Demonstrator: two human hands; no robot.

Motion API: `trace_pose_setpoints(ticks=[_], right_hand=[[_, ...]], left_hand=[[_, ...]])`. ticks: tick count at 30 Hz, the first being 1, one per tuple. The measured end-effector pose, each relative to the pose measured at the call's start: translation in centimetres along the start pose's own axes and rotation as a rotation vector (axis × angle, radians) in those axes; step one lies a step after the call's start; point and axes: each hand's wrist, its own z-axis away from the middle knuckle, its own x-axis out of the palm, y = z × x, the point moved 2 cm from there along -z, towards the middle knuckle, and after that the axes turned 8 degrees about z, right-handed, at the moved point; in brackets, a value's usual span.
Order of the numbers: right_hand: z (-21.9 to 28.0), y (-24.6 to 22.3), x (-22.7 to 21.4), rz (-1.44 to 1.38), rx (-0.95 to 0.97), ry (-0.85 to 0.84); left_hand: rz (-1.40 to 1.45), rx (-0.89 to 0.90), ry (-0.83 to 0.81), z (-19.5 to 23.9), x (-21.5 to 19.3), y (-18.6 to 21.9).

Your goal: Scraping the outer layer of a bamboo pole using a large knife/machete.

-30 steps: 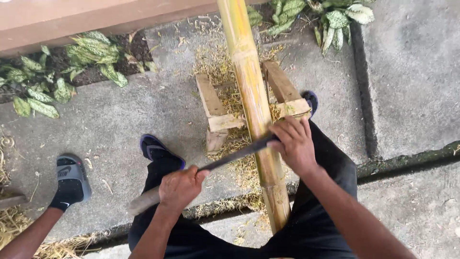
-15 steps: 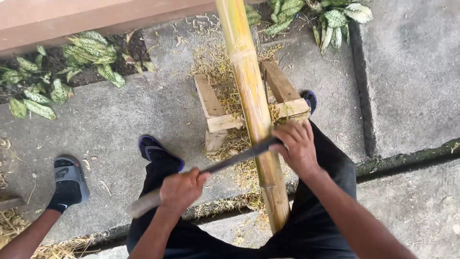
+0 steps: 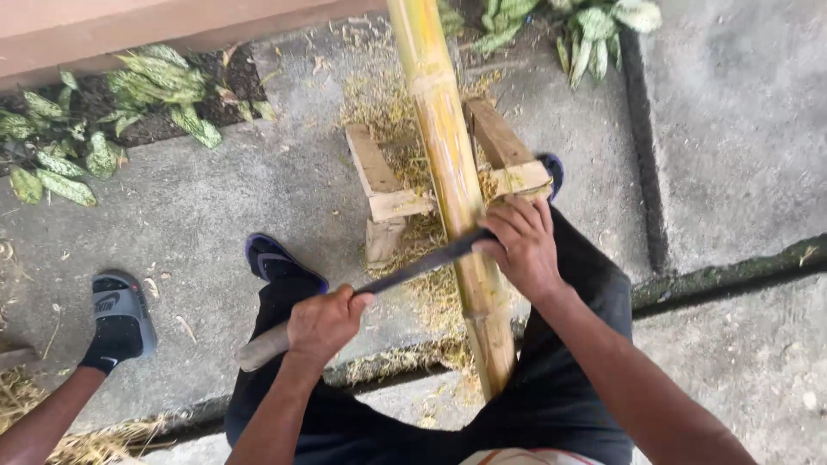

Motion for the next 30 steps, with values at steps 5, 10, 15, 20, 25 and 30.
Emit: trace_pose_setpoints(ticks=[5, 10, 15, 20, 25, 30], right_hand=[[1.2, 0.0, 0.4, 0.087, -0.053, 0.011], [4.3, -1.0, 0.8, 0.015, 0.104, -0.020], [1.2, -1.5, -0.9, 0.060, -0.048, 0.029], [6.5, -1.6, -0.9, 0.011, 0.052, -0.027], [4.4, -2.0, -1.6, -0.019, -0.028, 0.030], [8.2, -0.9, 0.2, 0.002, 0.036, -0.004]], left_hand=[[0.012, 0.056, 0.085, 0.8, 1.1, -0.1], [-0.012, 0.038, -0.139, 2.0, 2.4, -0.6], [-0.017, 0.073, 0.070, 2.7, 2.8, -0.8], [-0.027, 0.037, -0.143, 3.1, 2.8, -0.2], [-0.039, 0.025, -0.026, 3.7, 0.9, 0.7], [-0.005, 0.092, -0.041, 4.4, 2.3, -0.1]])
